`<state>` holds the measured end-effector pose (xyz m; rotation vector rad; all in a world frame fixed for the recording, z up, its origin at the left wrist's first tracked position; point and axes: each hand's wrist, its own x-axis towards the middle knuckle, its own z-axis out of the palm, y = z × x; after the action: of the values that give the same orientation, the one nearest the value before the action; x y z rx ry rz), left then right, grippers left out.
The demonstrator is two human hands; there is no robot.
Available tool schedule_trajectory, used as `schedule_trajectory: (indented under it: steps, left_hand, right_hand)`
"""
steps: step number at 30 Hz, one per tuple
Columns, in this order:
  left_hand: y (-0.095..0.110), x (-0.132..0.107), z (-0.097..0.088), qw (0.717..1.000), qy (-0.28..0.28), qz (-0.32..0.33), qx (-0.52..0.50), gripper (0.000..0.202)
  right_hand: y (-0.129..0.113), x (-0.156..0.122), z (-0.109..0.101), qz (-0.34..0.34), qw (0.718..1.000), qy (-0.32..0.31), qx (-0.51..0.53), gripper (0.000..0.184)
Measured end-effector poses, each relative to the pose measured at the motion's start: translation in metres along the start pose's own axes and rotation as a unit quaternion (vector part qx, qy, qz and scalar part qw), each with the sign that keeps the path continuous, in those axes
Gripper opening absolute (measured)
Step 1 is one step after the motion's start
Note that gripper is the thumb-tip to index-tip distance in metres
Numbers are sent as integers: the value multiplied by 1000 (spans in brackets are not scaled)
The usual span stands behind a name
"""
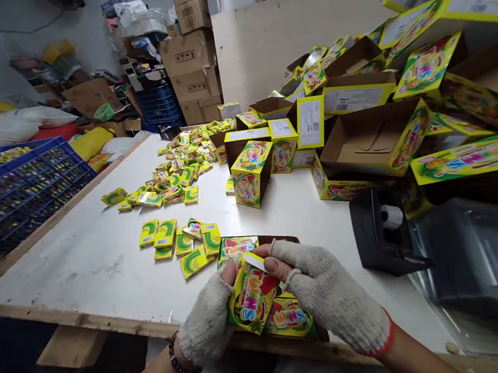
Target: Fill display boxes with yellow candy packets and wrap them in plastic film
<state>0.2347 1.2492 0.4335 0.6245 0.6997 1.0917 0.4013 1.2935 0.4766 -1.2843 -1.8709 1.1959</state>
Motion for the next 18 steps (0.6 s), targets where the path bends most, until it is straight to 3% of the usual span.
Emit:
schedule_trajectory:
  steps: [5, 10, 14, 18]
  left_hand:
    - [1, -3, 0, 1000, -13, -4, -23, 53]
    - [-1, -6, 1, 997, -4, -35, -65, 45]
    - [1, -5, 2, 990, -23, -77, -120, 49]
    - [0, -3, 2, 979, 3, -124, -164, 49]
  right_hand:
    - [0, -2, -4, -31, 999, 21, -39, 42]
    - [0, -11, -8, -88, 991, -9, -97, 36]
    - [1, -21, -6, -84, 994, -10, -62, 37]
    - [11, -26, 5, -86, 996, 2, 6, 44]
